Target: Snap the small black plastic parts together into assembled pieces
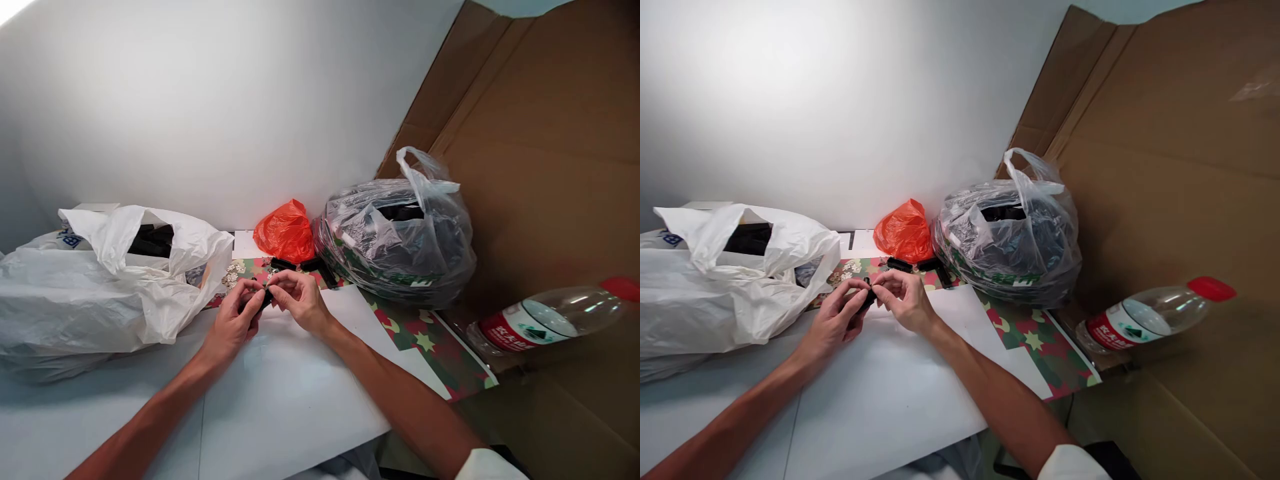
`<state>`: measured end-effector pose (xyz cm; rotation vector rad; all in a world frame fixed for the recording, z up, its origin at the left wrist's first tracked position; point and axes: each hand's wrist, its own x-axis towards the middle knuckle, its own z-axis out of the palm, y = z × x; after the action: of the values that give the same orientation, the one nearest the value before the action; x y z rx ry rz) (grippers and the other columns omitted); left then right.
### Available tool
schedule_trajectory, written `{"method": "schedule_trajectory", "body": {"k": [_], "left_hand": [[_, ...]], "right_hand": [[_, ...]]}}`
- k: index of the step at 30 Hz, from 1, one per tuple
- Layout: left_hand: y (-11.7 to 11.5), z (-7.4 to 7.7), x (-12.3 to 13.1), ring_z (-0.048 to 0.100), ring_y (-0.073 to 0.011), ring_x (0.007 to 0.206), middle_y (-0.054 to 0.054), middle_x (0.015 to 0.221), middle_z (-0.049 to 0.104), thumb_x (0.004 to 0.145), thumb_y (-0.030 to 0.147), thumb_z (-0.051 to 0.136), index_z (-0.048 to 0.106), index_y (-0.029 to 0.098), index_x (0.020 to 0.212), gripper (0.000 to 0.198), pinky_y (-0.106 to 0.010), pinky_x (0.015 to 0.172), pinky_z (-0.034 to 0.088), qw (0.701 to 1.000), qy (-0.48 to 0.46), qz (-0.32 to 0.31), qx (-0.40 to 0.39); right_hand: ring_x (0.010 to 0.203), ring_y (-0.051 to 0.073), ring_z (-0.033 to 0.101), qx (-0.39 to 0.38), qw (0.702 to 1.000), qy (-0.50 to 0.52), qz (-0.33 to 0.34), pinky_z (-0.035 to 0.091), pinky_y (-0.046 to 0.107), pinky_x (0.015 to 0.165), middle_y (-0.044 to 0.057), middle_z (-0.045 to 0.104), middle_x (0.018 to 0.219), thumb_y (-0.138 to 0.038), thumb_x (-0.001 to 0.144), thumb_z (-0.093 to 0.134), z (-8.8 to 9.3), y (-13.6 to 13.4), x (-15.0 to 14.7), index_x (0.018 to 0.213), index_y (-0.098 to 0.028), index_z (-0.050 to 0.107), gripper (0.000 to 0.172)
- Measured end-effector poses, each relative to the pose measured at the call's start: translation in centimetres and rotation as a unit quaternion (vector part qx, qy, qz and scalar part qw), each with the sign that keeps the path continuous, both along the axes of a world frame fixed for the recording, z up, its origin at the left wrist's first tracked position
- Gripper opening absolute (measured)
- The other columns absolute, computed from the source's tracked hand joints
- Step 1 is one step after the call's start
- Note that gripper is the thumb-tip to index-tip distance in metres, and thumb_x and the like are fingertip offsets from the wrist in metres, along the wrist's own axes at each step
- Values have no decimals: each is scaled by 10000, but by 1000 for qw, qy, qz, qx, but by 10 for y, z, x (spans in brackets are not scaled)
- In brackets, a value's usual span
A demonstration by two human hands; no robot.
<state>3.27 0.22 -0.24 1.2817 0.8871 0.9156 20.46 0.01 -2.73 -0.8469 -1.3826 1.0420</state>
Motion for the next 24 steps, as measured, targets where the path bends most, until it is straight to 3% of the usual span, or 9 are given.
{"method": "schedule_trajectory", "body": {"k": [3,9,14,24], "left_hand": [[0,-1,-1,358,-35,401,108,572,448,807,714,748,526,211,891,557,-144,367,263,1000,10,-11,7],[1,-4,-3,346,-31,351,113,590,511,829,707,736,508,235,971,544,-146,349,234,999,-13,-35,-12],[1,-4,-2,297,-25,338,119,569,487,840,694,727,522,231,977,524,-143,335,203,999,-27,-40,-9],[-1,0,-2,292,-29,380,103,574,468,794,688,762,532,215,877,533,-149,349,206,1000,-19,-21,-9]], "right_hand": [[551,130,612,1,1000,8,6,479,246,512,13,675,674,-566,899,767,-1,0,0,966,-159,716,416],[506,103,547,20,997,41,57,460,236,491,-26,662,673,-566,863,819,-6,5,3,1272,-178,727,571],[540,103,541,14,997,29,72,457,243,510,-17,660,699,-520,850,847,-8,6,2,1164,-190,783,460],[548,109,548,-11,998,24,62,480,254,529,-16,653,693,-488,839,858,-8,3,1,1096,-189,787,401]]}}
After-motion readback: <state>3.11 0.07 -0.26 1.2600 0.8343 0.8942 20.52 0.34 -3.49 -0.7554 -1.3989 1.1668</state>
